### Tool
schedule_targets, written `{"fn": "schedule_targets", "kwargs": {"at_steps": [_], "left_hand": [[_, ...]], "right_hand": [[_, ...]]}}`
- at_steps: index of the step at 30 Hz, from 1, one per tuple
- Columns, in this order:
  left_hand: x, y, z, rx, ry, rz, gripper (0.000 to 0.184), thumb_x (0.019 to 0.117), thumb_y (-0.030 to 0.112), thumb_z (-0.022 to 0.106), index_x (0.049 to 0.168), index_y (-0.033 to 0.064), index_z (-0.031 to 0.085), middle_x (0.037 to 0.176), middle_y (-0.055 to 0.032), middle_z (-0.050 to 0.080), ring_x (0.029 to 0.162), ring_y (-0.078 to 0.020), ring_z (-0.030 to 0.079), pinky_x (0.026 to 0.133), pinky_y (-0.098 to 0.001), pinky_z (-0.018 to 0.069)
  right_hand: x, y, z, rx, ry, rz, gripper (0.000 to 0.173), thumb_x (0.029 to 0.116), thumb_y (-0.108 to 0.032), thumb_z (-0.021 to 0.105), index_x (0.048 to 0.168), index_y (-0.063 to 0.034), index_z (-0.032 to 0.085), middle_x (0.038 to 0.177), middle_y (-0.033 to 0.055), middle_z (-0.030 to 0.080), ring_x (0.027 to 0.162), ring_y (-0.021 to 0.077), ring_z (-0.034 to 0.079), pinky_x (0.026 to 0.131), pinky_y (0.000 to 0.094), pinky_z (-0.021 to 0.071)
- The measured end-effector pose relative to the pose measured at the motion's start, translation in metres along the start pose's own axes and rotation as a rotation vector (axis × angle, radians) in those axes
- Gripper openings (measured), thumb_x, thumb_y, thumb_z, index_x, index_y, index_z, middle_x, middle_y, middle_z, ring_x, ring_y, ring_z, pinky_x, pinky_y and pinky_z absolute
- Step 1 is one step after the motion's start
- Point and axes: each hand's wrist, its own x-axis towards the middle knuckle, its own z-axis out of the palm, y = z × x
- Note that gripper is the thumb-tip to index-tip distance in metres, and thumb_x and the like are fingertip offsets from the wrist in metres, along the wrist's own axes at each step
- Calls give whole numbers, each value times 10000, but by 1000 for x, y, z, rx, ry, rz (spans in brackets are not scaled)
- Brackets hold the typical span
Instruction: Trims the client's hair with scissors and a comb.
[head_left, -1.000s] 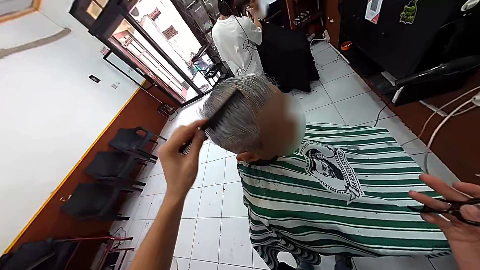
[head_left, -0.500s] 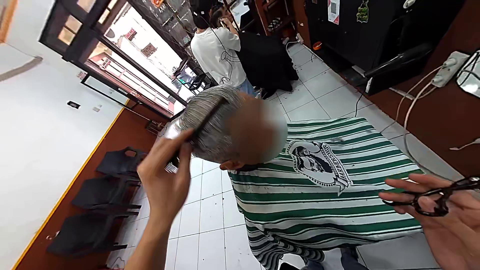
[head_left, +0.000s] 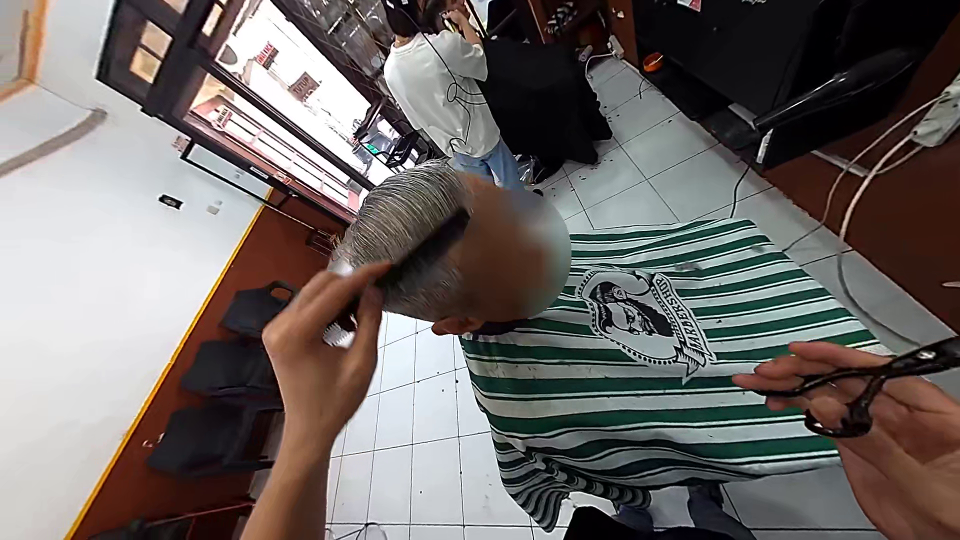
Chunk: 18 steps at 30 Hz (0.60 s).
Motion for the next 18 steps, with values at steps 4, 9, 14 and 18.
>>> {"fn": "schedule_targets", "kwargs": {"at_steps": [4,9,14,18], "left_hand": [[-37,22,0,29,-79,82,248,992,127,565,1085,39,778,834,-81,678,737,-31,592,661,-151,464],[-44,40,19,140,80,195,192,1004,77,609,1128,-13,726,931,-163,689,800,-105,639,682,-156,475],[-52,58,46,263,214,192,191,1012,82,613,1156,79,739,1002,-165,715,719,-170,616,607,-221,458],[-56,63,54,324,234,167,242,1017,113,598,1219,126,730,973,-161,683,767,-229,554,644,-293,397]], "right_hand": [[3,1,-5,-64,-10,-7,414,965,-295,713,1353,-173,633,1187,30,740,1065,186,726,908,283,608],[14,-4,2,-235,-16,-78,279,968,-240,701,1241,-185,681,1109,11,770,1006,178,746,889,278,618],[25,-16,17,-338,-59,-144,297,957,-228,704,1249,-194,661,1121,-22,766,1035,155,733,924,275,600],[34,-26,22,-439,-84,-160,230,938,-227,715,1167,-213,699,1035,-83,772,943,86,746,845,231,626]]}}
